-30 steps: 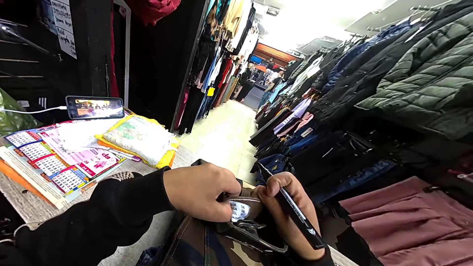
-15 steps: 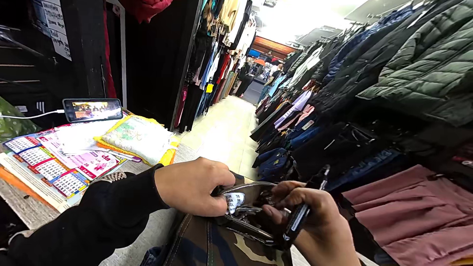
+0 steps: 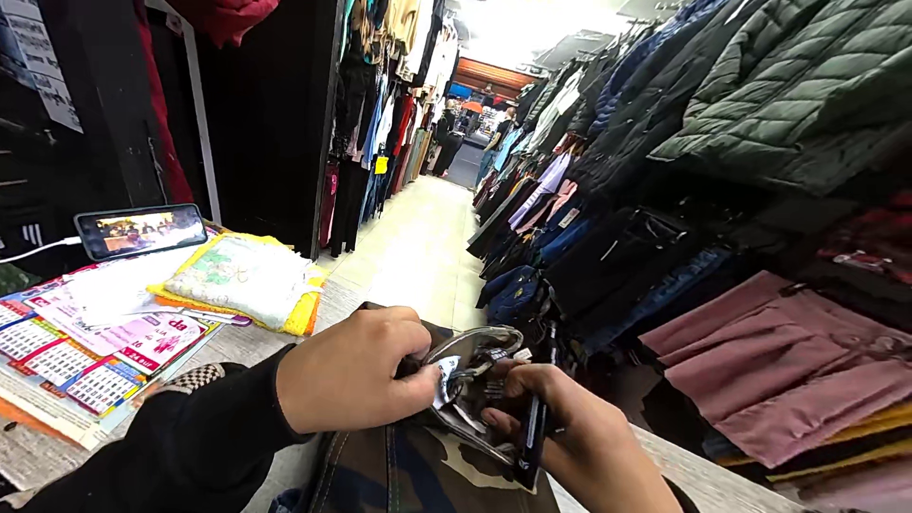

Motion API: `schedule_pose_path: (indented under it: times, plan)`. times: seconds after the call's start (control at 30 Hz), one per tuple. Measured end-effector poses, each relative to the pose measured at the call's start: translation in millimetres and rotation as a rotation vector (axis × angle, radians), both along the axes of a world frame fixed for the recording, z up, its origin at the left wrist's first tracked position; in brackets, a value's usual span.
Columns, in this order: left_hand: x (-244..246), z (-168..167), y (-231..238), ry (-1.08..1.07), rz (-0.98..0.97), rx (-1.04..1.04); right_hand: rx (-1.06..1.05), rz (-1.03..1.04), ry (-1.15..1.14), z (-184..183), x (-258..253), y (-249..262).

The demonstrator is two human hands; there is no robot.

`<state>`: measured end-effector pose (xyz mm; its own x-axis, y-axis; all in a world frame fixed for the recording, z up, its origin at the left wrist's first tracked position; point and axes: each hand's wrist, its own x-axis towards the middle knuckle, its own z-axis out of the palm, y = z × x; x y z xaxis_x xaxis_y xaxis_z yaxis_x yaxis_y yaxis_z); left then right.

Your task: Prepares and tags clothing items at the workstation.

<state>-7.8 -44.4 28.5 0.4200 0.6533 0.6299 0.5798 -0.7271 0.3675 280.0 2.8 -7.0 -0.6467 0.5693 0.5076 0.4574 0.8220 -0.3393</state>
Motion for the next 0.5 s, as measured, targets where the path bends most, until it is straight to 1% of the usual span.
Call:
schedule_pose_path:
  times: [0.13, 0.23, 0.27, 0.33, 0.43, 0.5]
  plan:
    - [3.7, -0.7, -2.0, -0.009, 0.068, 0.025, 0.096, -0.097, 0.067, -3.6, 4.3, 7.4]
    - [6.9, -3.4, -1.0, -0.037, 0.1, 0.04, 0.072, -0.194, 0.074, -4.7, 5.8, 13.3]
    - [8.1, -4.6, -0.5, -0.042, 0.102, 0.046, 0.057, -0.189, 0.058, -4.4, 5.4, 13.6]
    - [9.3, -5.7, -1.0, -0.024, 0.105, 0.041, 0.046, -0.092, 0.026, -2.3, 3.6, 11.6]
    - [10.4, -8.3, -3.6, 0.02, 0.09, 0.042, -0.007, 0.143, -0.014, -2.8, 0.4, 5.6]
    - [13.0, -11.8, -7.7, 0.025, 0.09, 0.044, -0.009, 0.214, -0.052, -3.9, -2.7, 0.4]
